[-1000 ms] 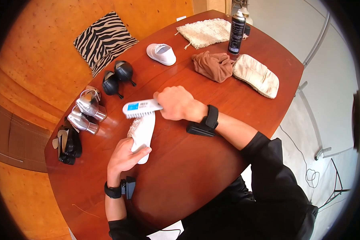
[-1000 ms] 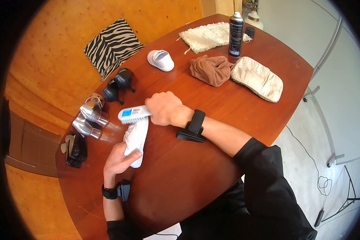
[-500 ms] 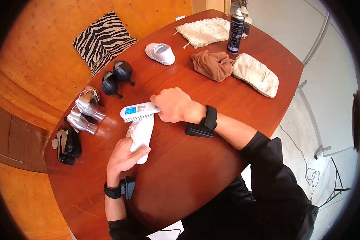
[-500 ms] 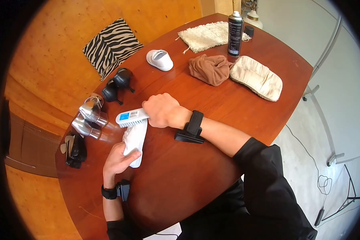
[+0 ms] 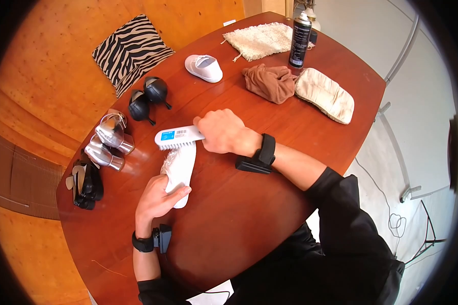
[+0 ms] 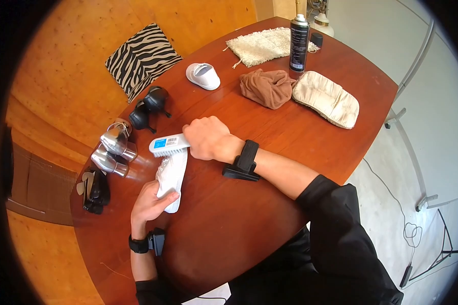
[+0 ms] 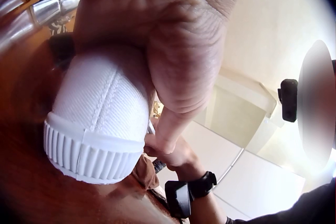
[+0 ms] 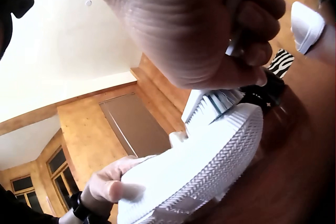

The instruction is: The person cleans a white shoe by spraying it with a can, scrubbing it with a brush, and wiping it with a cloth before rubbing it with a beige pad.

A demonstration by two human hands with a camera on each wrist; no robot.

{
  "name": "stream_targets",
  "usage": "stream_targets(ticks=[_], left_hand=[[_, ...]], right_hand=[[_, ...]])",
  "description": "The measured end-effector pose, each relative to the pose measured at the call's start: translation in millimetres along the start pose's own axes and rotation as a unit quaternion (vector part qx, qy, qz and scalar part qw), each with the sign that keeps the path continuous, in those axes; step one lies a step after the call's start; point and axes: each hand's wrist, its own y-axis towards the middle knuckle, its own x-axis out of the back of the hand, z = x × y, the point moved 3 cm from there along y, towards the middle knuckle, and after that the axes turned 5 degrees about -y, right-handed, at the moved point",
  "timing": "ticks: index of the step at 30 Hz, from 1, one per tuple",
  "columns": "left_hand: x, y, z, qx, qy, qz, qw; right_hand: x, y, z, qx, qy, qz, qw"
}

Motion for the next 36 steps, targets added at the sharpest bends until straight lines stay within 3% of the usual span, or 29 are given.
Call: stream_targets(ticks=[6, 11, 13, 16, 19, 25, 33, 36], left_hand=[[0.0, 0.0, -0.2, 0.0, -0.011, 0.004, 1.0], [0.2, 0.3, -3.0, -0.017, -0.019, -0.003, 1.0], [0.5, 0.0, -3.0, -0.008, -0.01, 0.005, 1.0], [0.2, -0.1, -2.2, -0.002, -0.006, 0.008, 1.0], [0.9, -0.1, -4.1, 0.001, -0.008, 0.012, 1.0], [0.7, -0.3, -2.4, -0.004, -0.005, 0.007, 1.0], [0.8, 0.0, -5.9, 0.004, -0.005, 0.012, 1.0], [1.0, -0.1, -3.9, 0.002, 0.001, 0.009, 1.0]], right_hand=[[1.8, 2.7, -14.3, -0.041, 0.009, -0.002, 0.999], [5.3, -6.8, 14.4, 0.054, 0.03, 0.03, 0.998], [-1.0, -1.4, 5.7, 0.041, 0.024, 0.014, 0.999], [-2.2, 6.5, -19.3, -0.056, 0.001, 0.0, 0.998], [-0.7, 6.8, -23.8, -0.07, 0.004, 0.006, 0.998], [1.9, -2.4, 7.8, 0.033, 0.035, 0.034, 0.998], [-5.1, 8.0, -24.8, -0.061, 0.024, 0.006, 0.998], [-1.5, 2.9, -6.9, -0.007, 0.021, -0.002, 1.0]])
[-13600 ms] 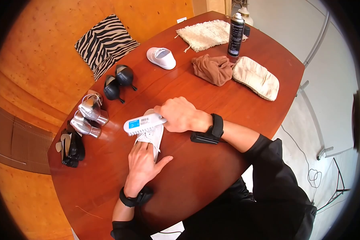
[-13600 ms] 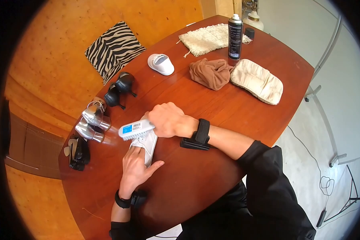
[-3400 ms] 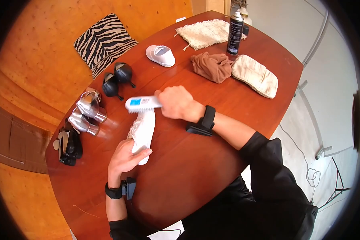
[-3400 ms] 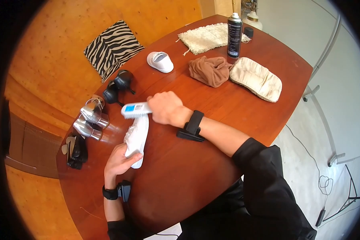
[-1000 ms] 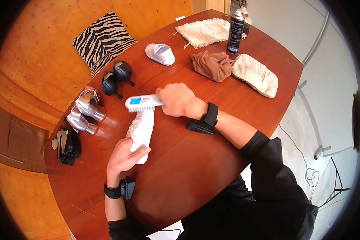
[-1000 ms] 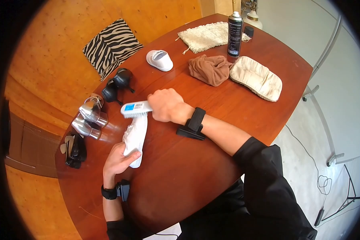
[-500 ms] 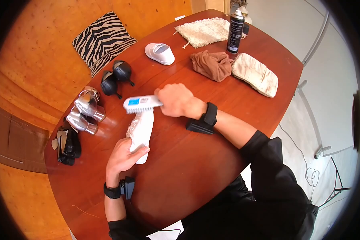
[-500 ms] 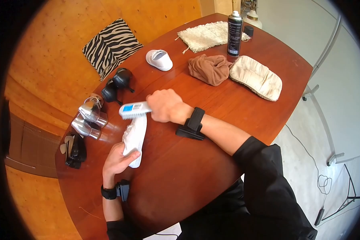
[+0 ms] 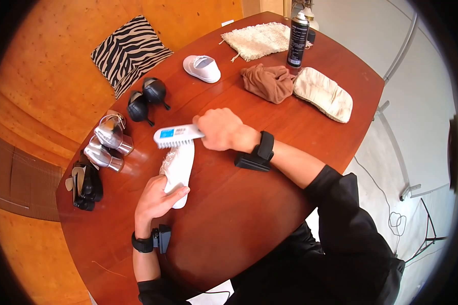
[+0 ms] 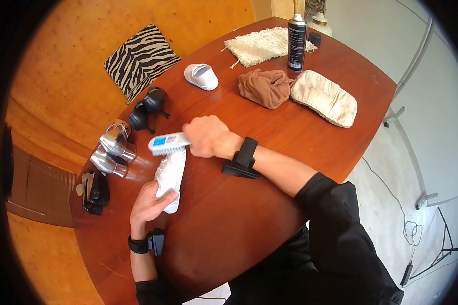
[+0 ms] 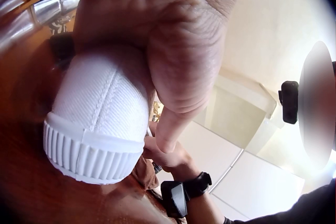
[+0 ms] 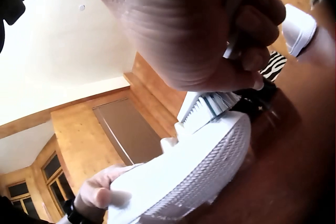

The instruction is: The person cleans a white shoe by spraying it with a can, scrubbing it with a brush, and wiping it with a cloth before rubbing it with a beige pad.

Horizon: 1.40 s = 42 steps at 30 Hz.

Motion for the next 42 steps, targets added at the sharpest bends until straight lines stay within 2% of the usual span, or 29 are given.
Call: stream_targets(ticks=[3, 8, 12, 14, 17, 22, 26, 28, 38, 40, 42], left_hand=[[-0.3, -0.1, 3.1, 0.0, 0.007, -0.003, 1.0], [-1.2, 0.3, 0.1, 0.003, -0.005, -0.004, 1.0], [-0.6, 0.6, 1.0, -0.002, 0.0, -0.005, 1.0], [-0.6, 0.5, 1.4, -0.002, 0.008, -0.003, 1.0], [-1.0, 0.6, 1.4, -0.004, -0.006, -0.008, 1.0], [-0.6, 0.3, 2.1, -0.005, 0.02, -0.009, 1.0], [-0.6, 0.4, -0.2, -0.003, 0.004, -0.003, 1.0], [-0.8, 0.4, -0.1, -0.006, -0.002, -0.009, 1.0], [-0.8, 0.4, 2.3, -0.001, 0.002, -0.006, 1.0], [-0.6, 0.4, 3.3, -0.008, 0.001, -0.011, 1.0], [-0.9, 0.5, 2.5, -0.006, -0.003, -0.009, 1.0]], right_hand=[[1.1, -2.6, 9.5, 0.021, 0.013, 0.02, 1.0], [-4.7, 4.7, -13.4, -0.042, -0.003, -0.001, 0.999], [-0.9, 3.0, -11.4, -0.045, -0.009, 0.007, 0.999], [0.9, -1.2, 3.1, 0.002, -0.008, 0.006, 1.0], [0.6, -3.6, 12.3, 0.027, -0.007, 0.018, 0.999], [-1.6, 3.3, -11.4, -0.033, -0.007, -0.01, 0.999], [2.1, 0.2, -4.8, -0.026, -0.012, -0.009, 1.0], [1.4, -2.0, 6.6, 0.007, -0.002, 0.009, 1.0], [-0.8, 1.4, -6.3, -0.03, -0.007, -0.002, 1.0], [1.2, -2.6, 7.7, 0.006, 0.0, 0.008, 1.0], [1.5, -3.7, 11.0, 0.008, 0.001, 0.01, 1.0]])
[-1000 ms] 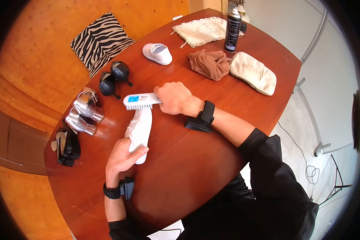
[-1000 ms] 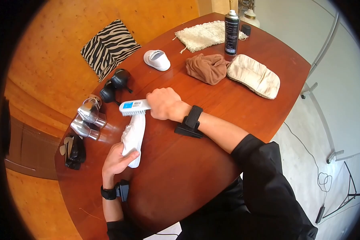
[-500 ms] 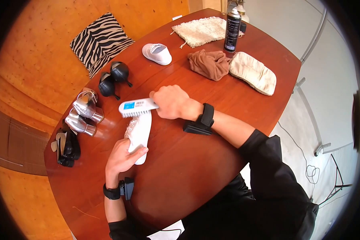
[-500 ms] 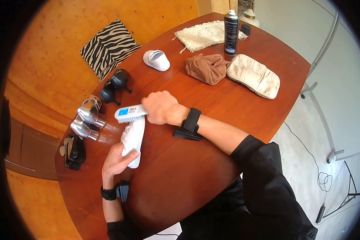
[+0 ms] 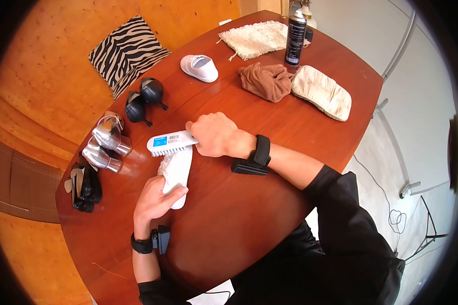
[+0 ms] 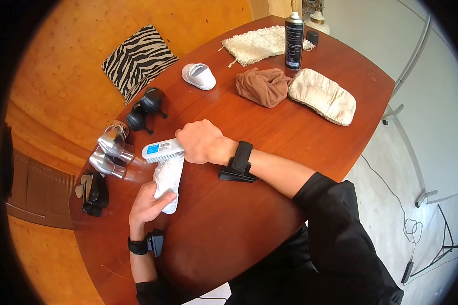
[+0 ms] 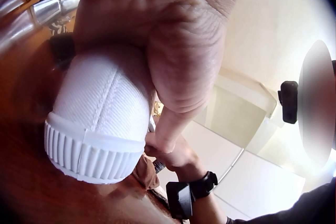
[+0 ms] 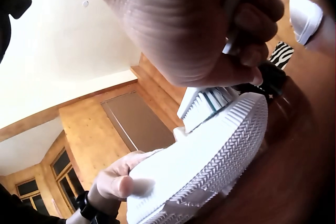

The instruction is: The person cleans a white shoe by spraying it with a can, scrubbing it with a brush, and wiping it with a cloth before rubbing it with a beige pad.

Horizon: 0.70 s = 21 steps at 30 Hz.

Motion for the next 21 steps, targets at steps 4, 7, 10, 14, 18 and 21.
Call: stream_targets(ticks=[4, 7, 10, 14, 18, 21], left_hand=[[0.8, 0.1, -5.7, 0.001, 0.005, 0.01, 1.0], [0.7, 0.1, -5.1, 0.009, 0.005, 0.013, 1.0], [1.1, 0.1, -4.2, 0.001, 0.014, 0.011, 1.0], [0.8, 0.3, -6.8, 0.006, -0.001, 0.012, 1.0], [1.2, 0.1, -6.4, 0.007, 0.009, 0.01, 1.0], [0.9, -0.1, -5.4, 0.01, 0.014, 0.011, 1.0]], right_hand=[[-3.4, 4.3, -16.6, -0.031, -0.005, -0.028, 0.999], [-3.6, 8.1, -29.3, -0.068, -0.011, -0.005, 0.998], [-0.7, 3.6, -14.2, -0.031, -0.006, -0.005, 0.999], [-2.1, -1.4, 5.5, 0.037, 0.008, 0.012, 0.999], [-6.5, 4.9, -9.8, 0.004, 0.002, -0.006, 1.0], [-8.0, 8.8, -25.2, -0.043, -0.008, -0.016, 0.999]])
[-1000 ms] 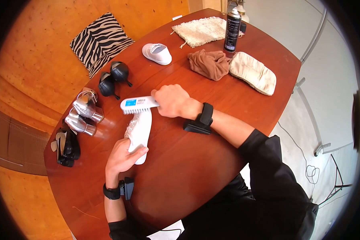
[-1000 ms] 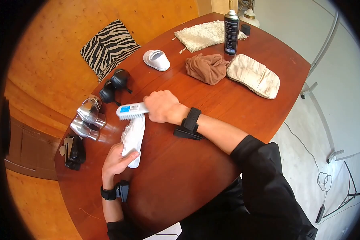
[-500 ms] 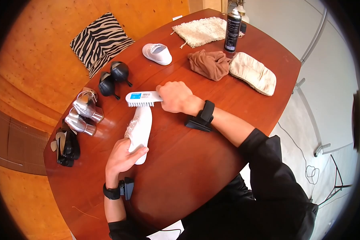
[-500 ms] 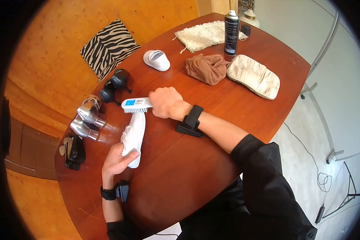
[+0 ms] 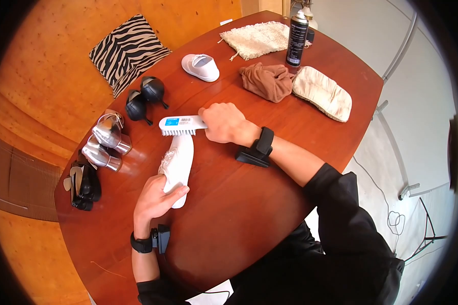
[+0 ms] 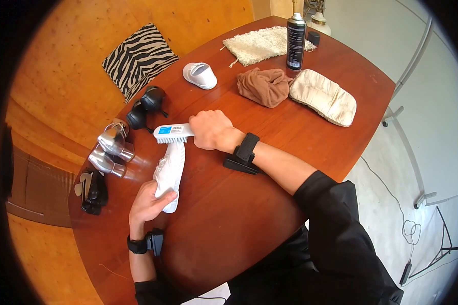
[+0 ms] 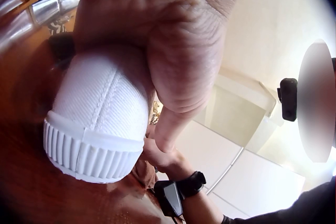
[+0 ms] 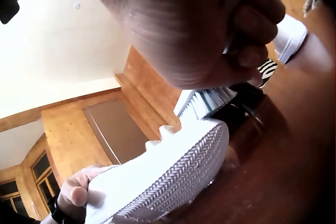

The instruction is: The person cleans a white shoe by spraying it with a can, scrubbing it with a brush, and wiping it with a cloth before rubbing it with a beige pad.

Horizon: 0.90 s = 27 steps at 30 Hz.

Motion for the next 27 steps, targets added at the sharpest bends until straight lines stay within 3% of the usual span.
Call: stream_targets(ticks=[7, 16, 18, 21, 25, 27], left_hand=[[-0.6, 0.5, 1.5, -0.01, -0.023, -0.009, 1.0], [-0.1, 0.6, 1.4, -0.011, -0.013, -0.012, 1.0], [0.2, 0.8, 2.2, -0.008, -0.016, -0.009, 1.0], [-0.1, 0.4, 5.4, -0.003, -0.017, -0.008, 1.0], [-0.5, 0.0, 5.8, -0.012, -0.007, -0.013, 1.0], [-1.0, 0.1, 4.1, -0.015, -0.018, -0.013, 1.0]], right_hand=[[4.9, -11.7, 29.6, 0.063, 0.031, 0.023, 0.997], [3.0, 1.1, -4.8, -0.025, 0.008, -0.002, 1.0], [4.1, -2.2, 4.6, -0.017, 0.001, -0.002, 1.0], [4.4, -8.8, 23.7, 0.056, 0.015, 0.004, 0.998], [3.2, -8.1, 22.0, 0.055, 0.014, 0.014, 0.998], [2.3, -3.5, 8.6, 0.012, 0.013, -0.009, 1.0]])
